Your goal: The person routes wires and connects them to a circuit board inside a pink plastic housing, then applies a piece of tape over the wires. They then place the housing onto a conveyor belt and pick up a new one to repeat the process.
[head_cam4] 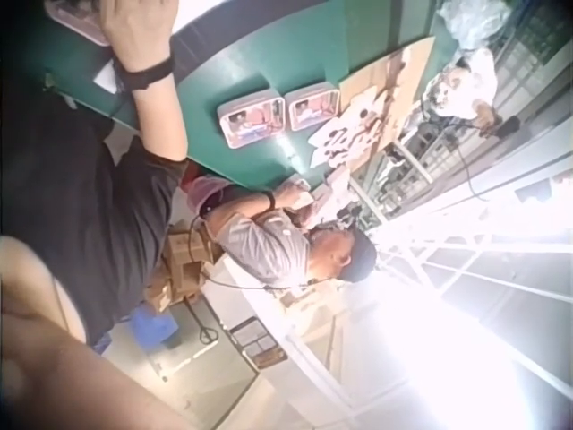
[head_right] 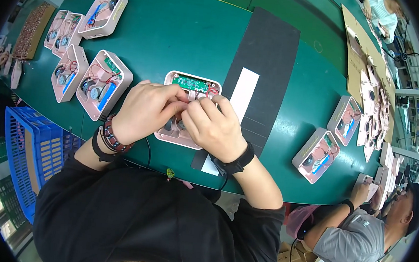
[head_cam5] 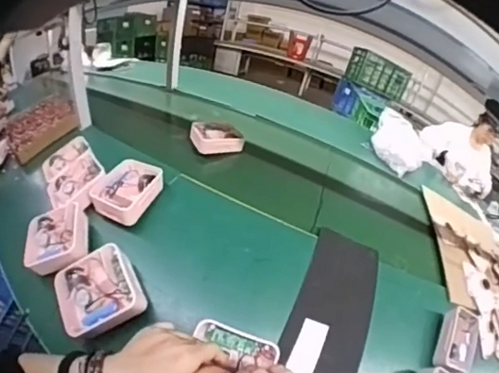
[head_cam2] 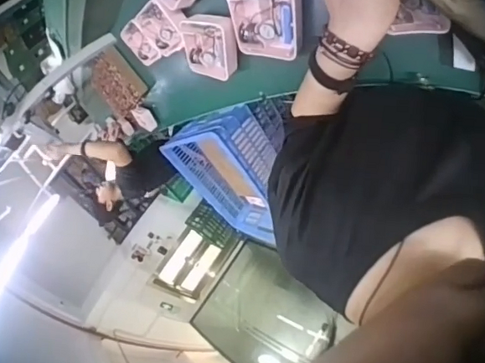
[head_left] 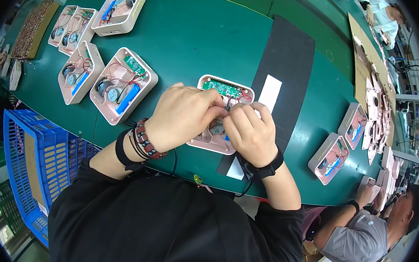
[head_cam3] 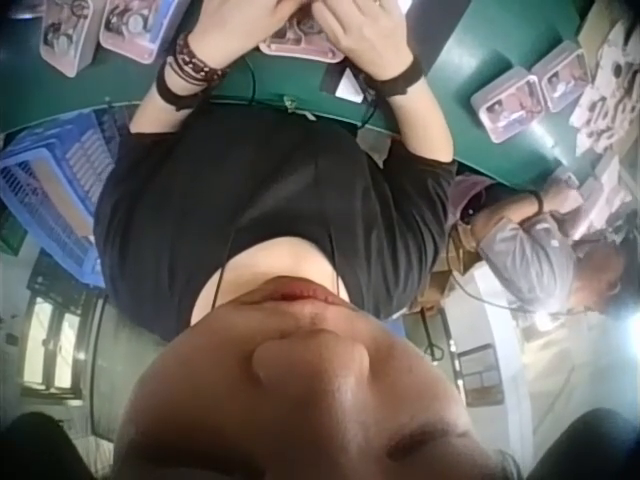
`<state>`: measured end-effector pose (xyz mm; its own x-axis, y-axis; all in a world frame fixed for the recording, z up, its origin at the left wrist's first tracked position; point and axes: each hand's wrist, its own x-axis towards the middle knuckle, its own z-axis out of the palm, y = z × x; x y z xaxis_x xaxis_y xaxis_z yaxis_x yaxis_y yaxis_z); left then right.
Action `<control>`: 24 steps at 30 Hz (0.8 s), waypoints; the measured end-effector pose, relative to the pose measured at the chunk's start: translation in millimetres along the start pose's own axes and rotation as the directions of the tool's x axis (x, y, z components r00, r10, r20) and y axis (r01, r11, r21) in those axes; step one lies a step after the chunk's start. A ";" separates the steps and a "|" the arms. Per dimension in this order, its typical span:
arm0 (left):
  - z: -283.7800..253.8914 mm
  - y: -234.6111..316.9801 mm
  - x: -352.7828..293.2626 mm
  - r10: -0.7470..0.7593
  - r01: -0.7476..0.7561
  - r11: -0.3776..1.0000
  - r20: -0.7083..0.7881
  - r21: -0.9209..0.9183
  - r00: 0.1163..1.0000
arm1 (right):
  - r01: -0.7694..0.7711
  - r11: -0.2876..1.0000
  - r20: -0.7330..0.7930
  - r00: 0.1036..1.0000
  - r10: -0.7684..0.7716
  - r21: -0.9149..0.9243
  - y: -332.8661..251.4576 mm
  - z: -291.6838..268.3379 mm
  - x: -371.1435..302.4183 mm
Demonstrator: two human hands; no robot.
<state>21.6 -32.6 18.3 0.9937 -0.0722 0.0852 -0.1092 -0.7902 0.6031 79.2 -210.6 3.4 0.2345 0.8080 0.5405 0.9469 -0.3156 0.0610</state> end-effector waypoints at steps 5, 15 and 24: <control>-0.9 -0.8 0.9 -0.077 0.082 0.969 0.032 -0.233 0.997 | -0.071 0.991 -0.033 0.997 0.075 0.118 0.7 5.0 -4.3; 2.9 -8.6 -1.4 -0.156 0.184 0.878 0.098 -0.441 0.983 | -0.267 0.913 -0.042 0.955 0.294 0.309 0.2 11.5 -9.5; -3.5 -11.9 7.4 -0.172 0.269 0.830 0.234 -0.490 0.957 | -0.366 0.820 -0.011 0.911 0.413 0.441 2.2 20.2 -3.7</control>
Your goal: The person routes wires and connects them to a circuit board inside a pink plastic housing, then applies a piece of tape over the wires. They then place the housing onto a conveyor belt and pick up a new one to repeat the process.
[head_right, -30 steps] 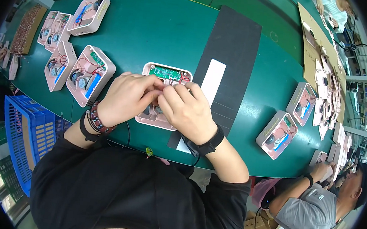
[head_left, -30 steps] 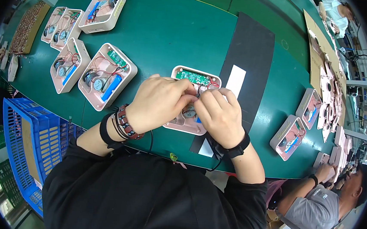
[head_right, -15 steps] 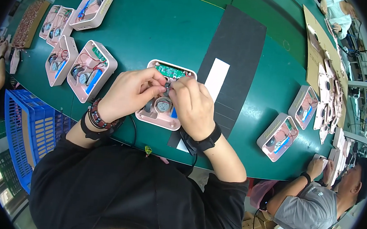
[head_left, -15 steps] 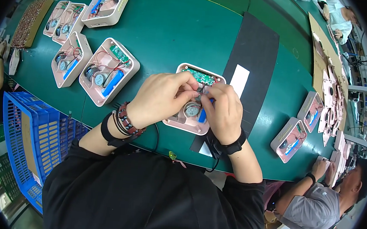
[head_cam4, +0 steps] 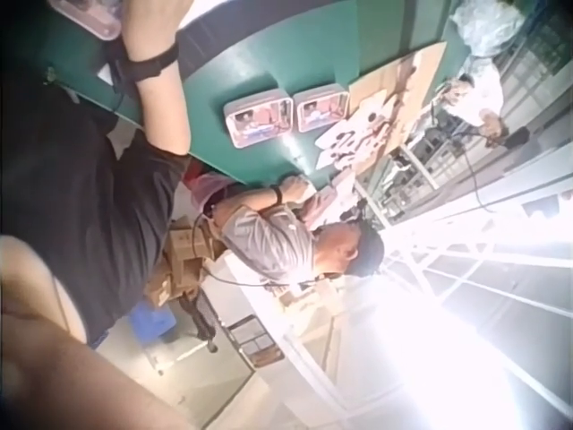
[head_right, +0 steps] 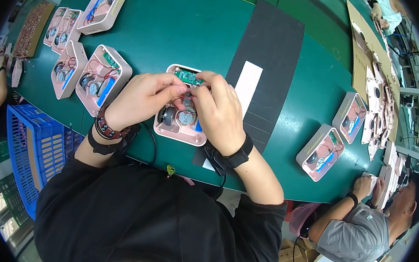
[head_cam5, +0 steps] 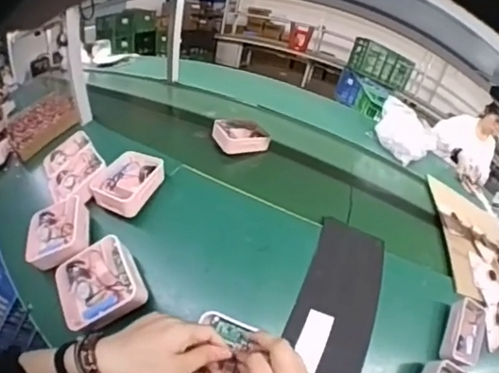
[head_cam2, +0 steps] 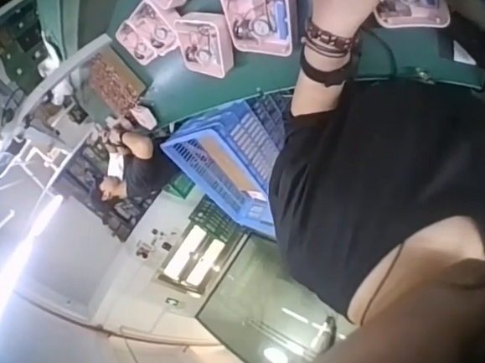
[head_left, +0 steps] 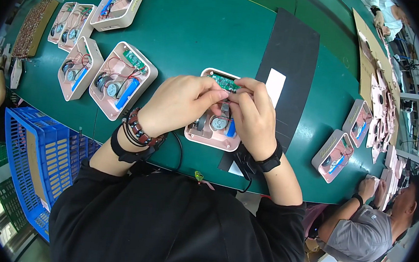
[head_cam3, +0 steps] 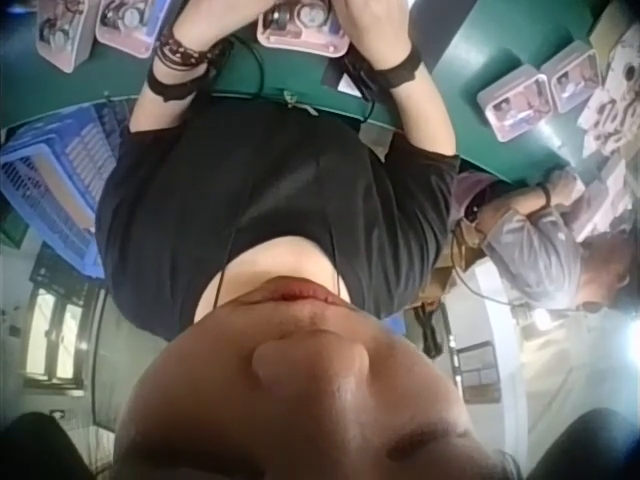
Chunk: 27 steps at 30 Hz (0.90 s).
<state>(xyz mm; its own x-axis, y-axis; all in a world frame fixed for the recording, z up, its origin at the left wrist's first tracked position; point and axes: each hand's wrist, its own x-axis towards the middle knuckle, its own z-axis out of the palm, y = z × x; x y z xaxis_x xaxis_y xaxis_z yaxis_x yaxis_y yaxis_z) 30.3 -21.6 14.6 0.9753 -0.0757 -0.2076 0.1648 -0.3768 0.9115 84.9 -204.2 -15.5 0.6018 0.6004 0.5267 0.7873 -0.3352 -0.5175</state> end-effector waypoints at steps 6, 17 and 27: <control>4.0 3.7 0.3 0.013 -0.009 0.995 -0.046 0.101 0.999 | 0.060 0.988 -0.026 0.998 -0.065 -0.144 -2.0 -2.5 3.2; 18.4 -1.6 -1.5 0.090 -0.065 0.989 -0.192 0.132 0.977 | 0.085 0.986 -0.003 0.996 -0.086 -0.145 0.4 -1.7 2.0; 12.3 -5.8 -2.0 0.061 -0.069 0.997 -0.171 -0.038 0.983 | 0.260 0.964 -0.006 0.965 -0.261 -0.059 2.7 -5.0 -1.1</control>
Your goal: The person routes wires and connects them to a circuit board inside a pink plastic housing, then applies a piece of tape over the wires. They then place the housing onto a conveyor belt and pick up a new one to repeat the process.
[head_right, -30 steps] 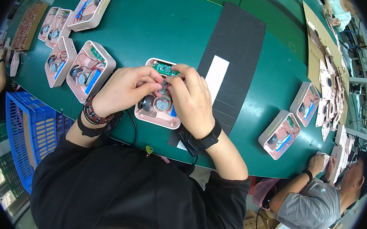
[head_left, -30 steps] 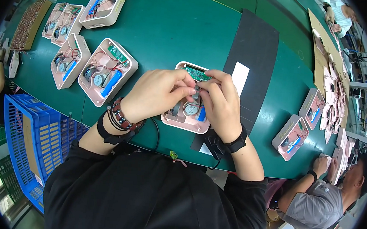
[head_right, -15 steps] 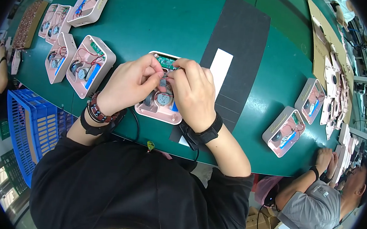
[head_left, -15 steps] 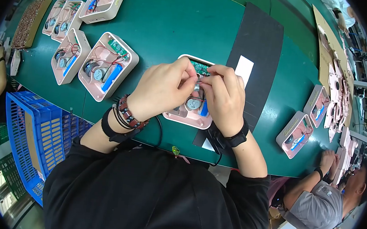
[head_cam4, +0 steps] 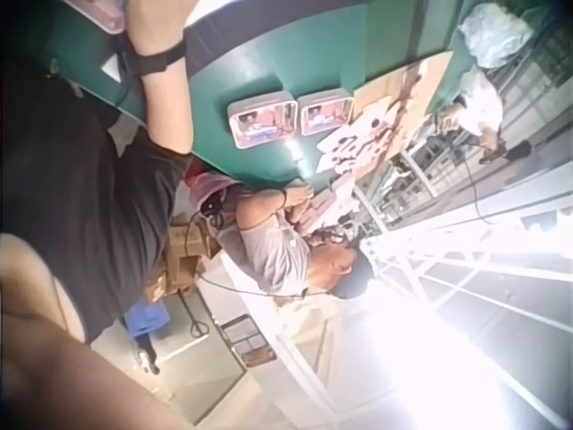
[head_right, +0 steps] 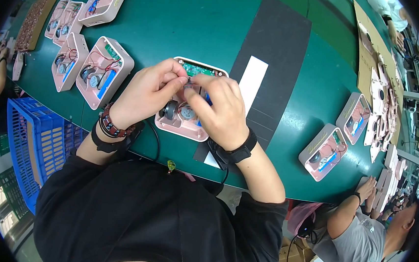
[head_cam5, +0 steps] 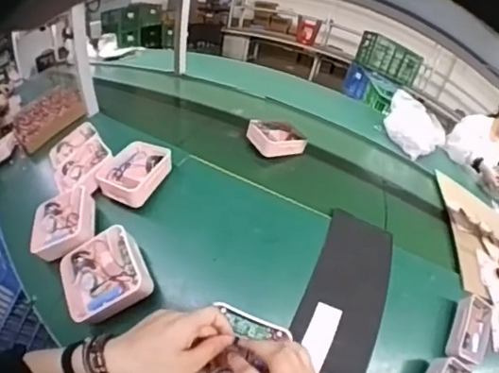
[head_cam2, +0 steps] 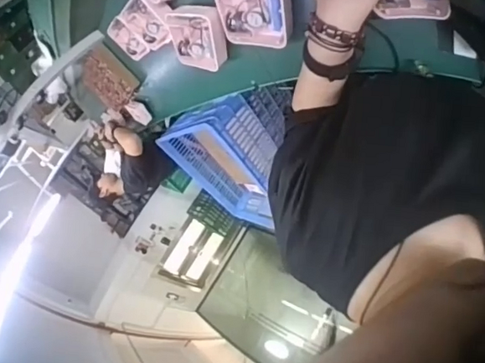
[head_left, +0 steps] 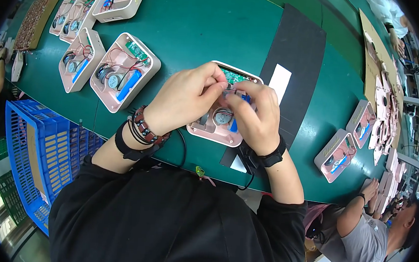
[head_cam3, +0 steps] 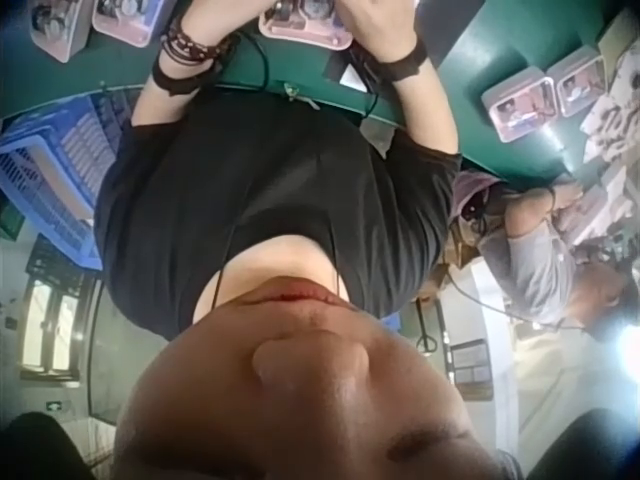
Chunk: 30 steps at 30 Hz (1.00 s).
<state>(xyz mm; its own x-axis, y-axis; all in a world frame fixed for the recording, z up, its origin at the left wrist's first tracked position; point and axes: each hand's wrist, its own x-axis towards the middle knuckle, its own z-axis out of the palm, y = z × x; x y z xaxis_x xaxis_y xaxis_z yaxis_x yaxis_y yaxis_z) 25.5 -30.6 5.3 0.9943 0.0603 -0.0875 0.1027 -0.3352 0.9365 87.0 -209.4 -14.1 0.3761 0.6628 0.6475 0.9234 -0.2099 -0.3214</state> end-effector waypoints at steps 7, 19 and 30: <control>-2.0 -5.7 0.0 0.029 -0.029 1.000 0.027 0.003 0.999 | -0.084 0.990 -0.074 0.993 0.093 0.113 -2.1 8.3 -2.1; -0.4 1.9 -8.0 0.119 -0.120 0.991 0.025 0.060 0.993 | -0.114 0.989 -0.132 0.983 0.125 0.090 -3.6 6.7 0.7; -4.5 10.2 -3.4 0.151 -0.160 0.971 0.064 0.180 0.987 | -0.164 0.983 -0.132 0.976 0.173 0.081 -4.2 7.8 2.2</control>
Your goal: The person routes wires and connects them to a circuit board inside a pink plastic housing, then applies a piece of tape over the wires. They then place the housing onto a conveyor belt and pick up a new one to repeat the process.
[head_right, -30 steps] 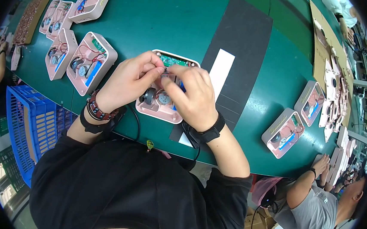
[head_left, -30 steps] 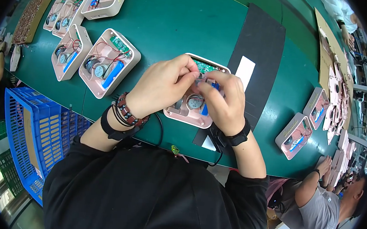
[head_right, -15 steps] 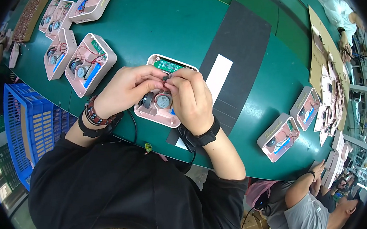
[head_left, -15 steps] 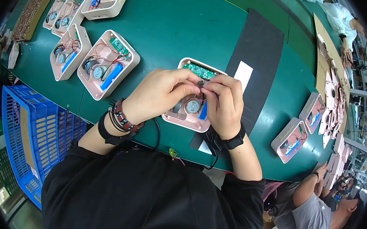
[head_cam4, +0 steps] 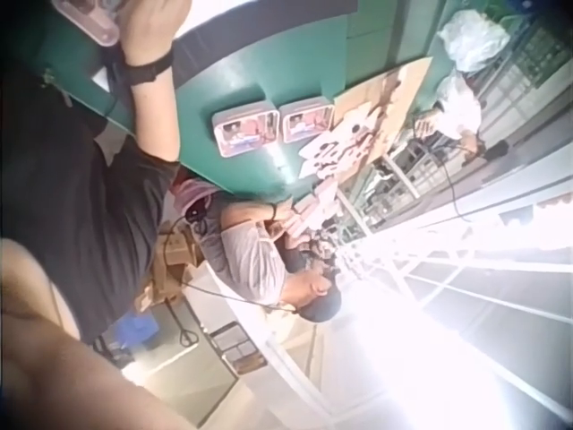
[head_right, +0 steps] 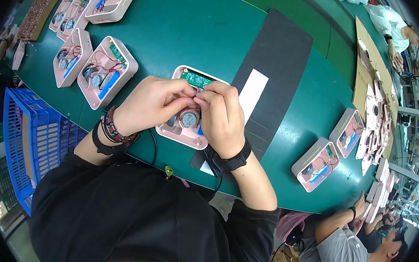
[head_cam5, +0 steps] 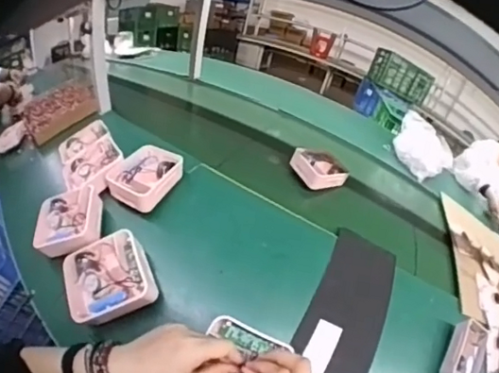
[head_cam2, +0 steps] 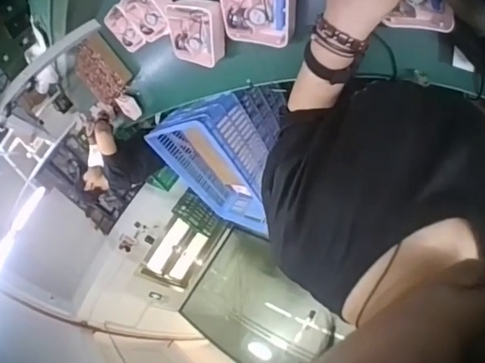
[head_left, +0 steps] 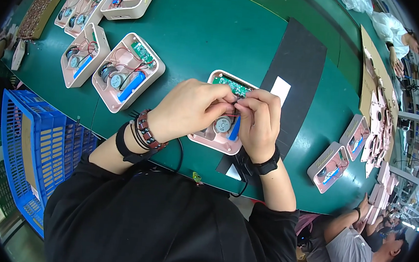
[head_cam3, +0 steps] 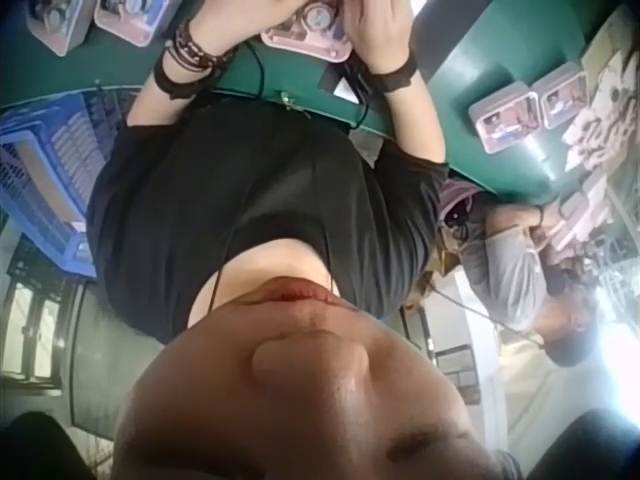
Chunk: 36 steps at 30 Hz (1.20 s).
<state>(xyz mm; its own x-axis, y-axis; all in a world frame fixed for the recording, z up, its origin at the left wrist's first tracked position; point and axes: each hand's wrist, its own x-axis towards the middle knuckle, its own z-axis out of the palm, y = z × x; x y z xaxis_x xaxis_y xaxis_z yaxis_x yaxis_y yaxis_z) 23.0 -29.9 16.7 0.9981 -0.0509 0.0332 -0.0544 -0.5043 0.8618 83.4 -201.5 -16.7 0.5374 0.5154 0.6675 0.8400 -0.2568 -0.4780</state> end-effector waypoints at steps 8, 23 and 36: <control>2.7 -0.2 0.9 -0.003 0.004 0.999 -0.015 0.045 1.000 | -0.085 0.995 -0.011 0.996 0.085 0.057 0.4 4.7 -0.8; 6.2 -9.2 -2.8 0.090 -0.056 0.983 -0.189 0.177 0.978 | -0.111 0.994 0.075 0.991 0.111 -0.016 1.9 0.6 -1.3; 10.2 3.6 -3.1 0.035 0.002 0.982 -0.189 0.188 0.981 | -0.061 0.976 0.077 0.994 0.079 -0.210 -5.3 1.3 1.7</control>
<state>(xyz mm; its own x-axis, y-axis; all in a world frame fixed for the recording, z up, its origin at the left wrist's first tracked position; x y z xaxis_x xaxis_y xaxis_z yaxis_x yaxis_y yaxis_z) 19.4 -40.3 14.6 0.9829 0.0951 0.1578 -0.0570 -0.6575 0.7513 79.8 -198.2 -13.8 0.5948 0.5549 0.5817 0.8024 -0.4537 -0.3877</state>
